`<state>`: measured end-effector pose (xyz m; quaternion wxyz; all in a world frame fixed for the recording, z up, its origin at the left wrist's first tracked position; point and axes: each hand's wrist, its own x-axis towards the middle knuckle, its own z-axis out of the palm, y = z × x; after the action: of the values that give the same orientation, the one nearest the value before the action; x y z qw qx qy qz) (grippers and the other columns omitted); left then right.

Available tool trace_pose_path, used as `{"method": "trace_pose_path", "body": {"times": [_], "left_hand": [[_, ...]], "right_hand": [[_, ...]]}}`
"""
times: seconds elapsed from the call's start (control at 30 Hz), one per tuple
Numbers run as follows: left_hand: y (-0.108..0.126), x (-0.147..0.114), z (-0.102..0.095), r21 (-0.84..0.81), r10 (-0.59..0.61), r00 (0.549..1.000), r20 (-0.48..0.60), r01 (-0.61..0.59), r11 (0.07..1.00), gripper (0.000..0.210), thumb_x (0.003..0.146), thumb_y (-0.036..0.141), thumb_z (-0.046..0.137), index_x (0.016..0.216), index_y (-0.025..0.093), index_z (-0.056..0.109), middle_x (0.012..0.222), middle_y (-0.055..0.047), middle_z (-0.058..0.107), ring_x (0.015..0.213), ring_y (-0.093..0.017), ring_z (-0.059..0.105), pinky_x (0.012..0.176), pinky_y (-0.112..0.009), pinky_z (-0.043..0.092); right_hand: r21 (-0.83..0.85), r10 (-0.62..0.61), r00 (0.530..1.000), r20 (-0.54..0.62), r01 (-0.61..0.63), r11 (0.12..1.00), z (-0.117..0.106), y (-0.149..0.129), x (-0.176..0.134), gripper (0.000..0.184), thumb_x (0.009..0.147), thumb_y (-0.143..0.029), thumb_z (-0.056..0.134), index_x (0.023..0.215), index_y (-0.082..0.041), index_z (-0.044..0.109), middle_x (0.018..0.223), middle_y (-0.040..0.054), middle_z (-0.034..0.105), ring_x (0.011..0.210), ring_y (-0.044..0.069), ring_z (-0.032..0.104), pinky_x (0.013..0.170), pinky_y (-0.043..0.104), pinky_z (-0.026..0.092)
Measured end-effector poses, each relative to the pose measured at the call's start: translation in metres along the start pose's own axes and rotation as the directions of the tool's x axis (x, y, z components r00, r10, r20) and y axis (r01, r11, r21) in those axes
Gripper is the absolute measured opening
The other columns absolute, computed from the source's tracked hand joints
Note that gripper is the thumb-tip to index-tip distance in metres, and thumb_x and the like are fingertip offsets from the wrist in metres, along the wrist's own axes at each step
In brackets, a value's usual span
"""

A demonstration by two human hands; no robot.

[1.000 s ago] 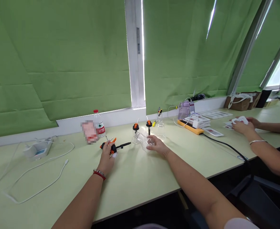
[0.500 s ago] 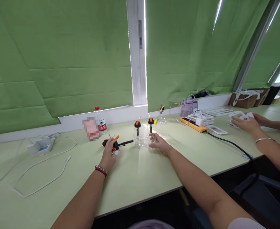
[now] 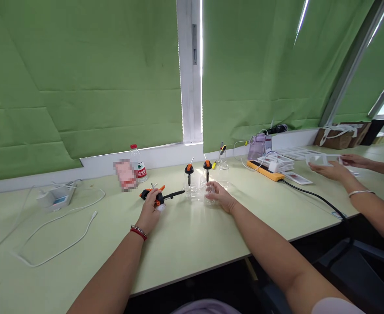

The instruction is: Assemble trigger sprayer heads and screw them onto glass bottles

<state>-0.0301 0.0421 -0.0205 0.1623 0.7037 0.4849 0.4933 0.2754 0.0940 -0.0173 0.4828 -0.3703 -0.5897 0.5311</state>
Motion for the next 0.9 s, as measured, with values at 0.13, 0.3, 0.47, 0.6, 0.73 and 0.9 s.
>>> {"method": "trace_pose_path", "body": {"times": [0.13,0.3,0.47,0.6,0.73,0.9], "left_hand": [[0.000,-0.001,0.001,-0.021,-0.020,0.999,0.047,0.021,1.000,0.046,0.075,0.021,0.053,0.121,0.022,0.048,0.139,-0.010,0.031,0.132,-0.023,0.029,0.107,-0.042,0.030],[0.001,-0.003,0.004,-0.034,-0.017,0.992,0.122,0.021,0.999,0.049,0.074,0.022,0.056,0.123,0.022,0.049,0.139,-0.011,0.033,0.131,-0.026,0.031,0.104,-0.044,0.034],[0.009,-0.004,0.006,-0.031,-0.033,0.986,0.162,0.038,0.999,0.051,0.074,0.024,0.056,0.124,0.022,0.049,0.138,-0.010,0.033,0.131,-0.026,0.032,0.103,-0.043,0.036],[0.012,-0.005,0.009,-0.052,-0.026,0.983,0.181,0.036,0.998,0.050,0.073,0.024,0.056,0.123,0.022,0.050,0.138,-0.010,0.033,0.130,-0.026,0.033,0.103,-0.043,0.037],[0.014,-0.006,0.011,-0.055,-0.007,0.981,0.196,0.018,0.998,0.052,0.073,0.023,0.056,0.124,0.024,0.050,0.139,-0.009,0.035,0.130,-0.026,0.033,0.103,-0.044,0.037],[0.014,-0.008,0.012,-0.061,-0.005,0.974,0.227,0.020,0.998,0.052,0.073,0.022,0.056,0.125,0.024,0.050,0.139,-0.010,0.035,0.131,-0.026,0.032,0.104,-0.045,0.035]], "right_hand": [[0.067,0.010,1.000,0.006,-0.010,0.998,0.000,0.001,0.000,0.052,0.058,-0.032,0.075,0.104,-0.025,0.052,0.094,0.0012,0.053,0.075,0.015,0.052,0.065,0.030,0.045],[0.073,0.022,0.992,0.124,-0.031,0.997,0.015,-0.002,-0.004,0.053,0.057,-0.032,0.076,0.104,-0.025,0.052,0.096,0.0015,0.053,0.079,0.015,0.053,0.068,0.030,0.046],[0.072,0.023,0.985,0.171,-0.036,0.997,0.028,-0.005,-0.007,0.054,0.058,-0.033,0.076,0.106,-0.024,0.051,0.099,0.0027,0.053,0.083,0.015,0.053,0.072,0.031,0.047],[0.085,0.029,0.981,0.192,-0.046,0.995,0.034,-0.007,-0.009,0.054,0.058,-0.031,0.076,0.105,-0.024,0.051,0.099,0.0027,0.053,0.082,0.014,0.053,0.072,0.030,0.048],[0.085,0.016,0.980,0.200,-0.034,0.996,0.039,-0.007,-0.011,0.055,0.057,-0.030,0.077,0.105,-0.025,0.052,0.098,0.0024,0.054,0.086,0.016,0.052,0.075,0.032,0.048],[0.081,0.016,0.979,0.203,-0.034,0.996,0.043,-0.005,-0.010,0.055,0.056,-0.029,0.078,0.105,-0.025,0.053,0.098,0.0023,0.054,0.090,0.017,0.052,0.077,0.033,0.049]]}}
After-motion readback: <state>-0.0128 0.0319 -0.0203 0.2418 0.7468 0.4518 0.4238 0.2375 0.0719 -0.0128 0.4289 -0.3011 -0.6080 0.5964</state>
